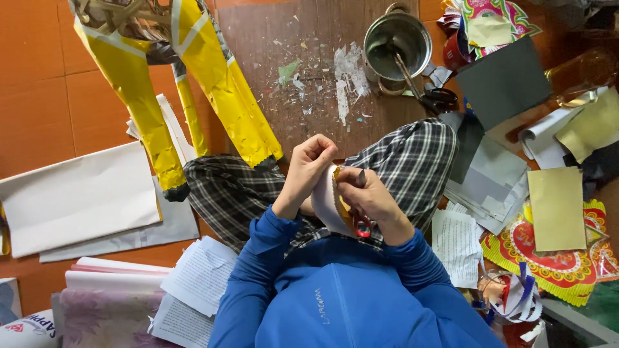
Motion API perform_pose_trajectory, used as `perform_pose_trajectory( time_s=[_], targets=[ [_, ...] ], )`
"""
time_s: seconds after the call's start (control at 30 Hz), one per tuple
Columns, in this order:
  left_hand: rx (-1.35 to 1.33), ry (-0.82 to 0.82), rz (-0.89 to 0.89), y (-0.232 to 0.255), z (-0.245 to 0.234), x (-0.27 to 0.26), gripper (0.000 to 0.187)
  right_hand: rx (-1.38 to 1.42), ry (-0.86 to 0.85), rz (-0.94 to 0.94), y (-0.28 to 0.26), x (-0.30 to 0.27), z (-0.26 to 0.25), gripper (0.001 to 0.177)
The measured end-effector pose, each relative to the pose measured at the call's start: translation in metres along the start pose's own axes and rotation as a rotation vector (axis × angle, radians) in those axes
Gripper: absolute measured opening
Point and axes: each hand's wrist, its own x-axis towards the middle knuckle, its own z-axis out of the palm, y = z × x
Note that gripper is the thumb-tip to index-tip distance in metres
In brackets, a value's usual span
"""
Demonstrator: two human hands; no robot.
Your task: Applying paper and tape to a giraffe sculpture frame
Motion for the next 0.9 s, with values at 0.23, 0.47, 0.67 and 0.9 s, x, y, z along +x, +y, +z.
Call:
perform_pose_trajectory(
  time_s=[0.23,0.47,0.67,0.9],
  targets=[
    [0.134,0.088,0.165,-0.003,-0.001,-0.009,0.038,-0.784,0.485,-0.308,-0.023,-0.002,0.035,0.008],
    [-0.467,0.180,-0.335,-0.065,-0.008,-0.019,0.032,-0.901,0.596,-0.420,-0.024,0.003,0.038,0.016],
    [-0.218,0.093,-0.202,-0.039,0.004,-0.027,0.015,-0.988,0.623,-0.274,-0.028,-0.001,0.026,0.019],
    [-0.115,-0.005,-0.201,-0.037,-0.005,-0.024,0.014,-1.436,0.622,-0.154,-0.058,-0.001,-0.018,0.044]
  ],
)
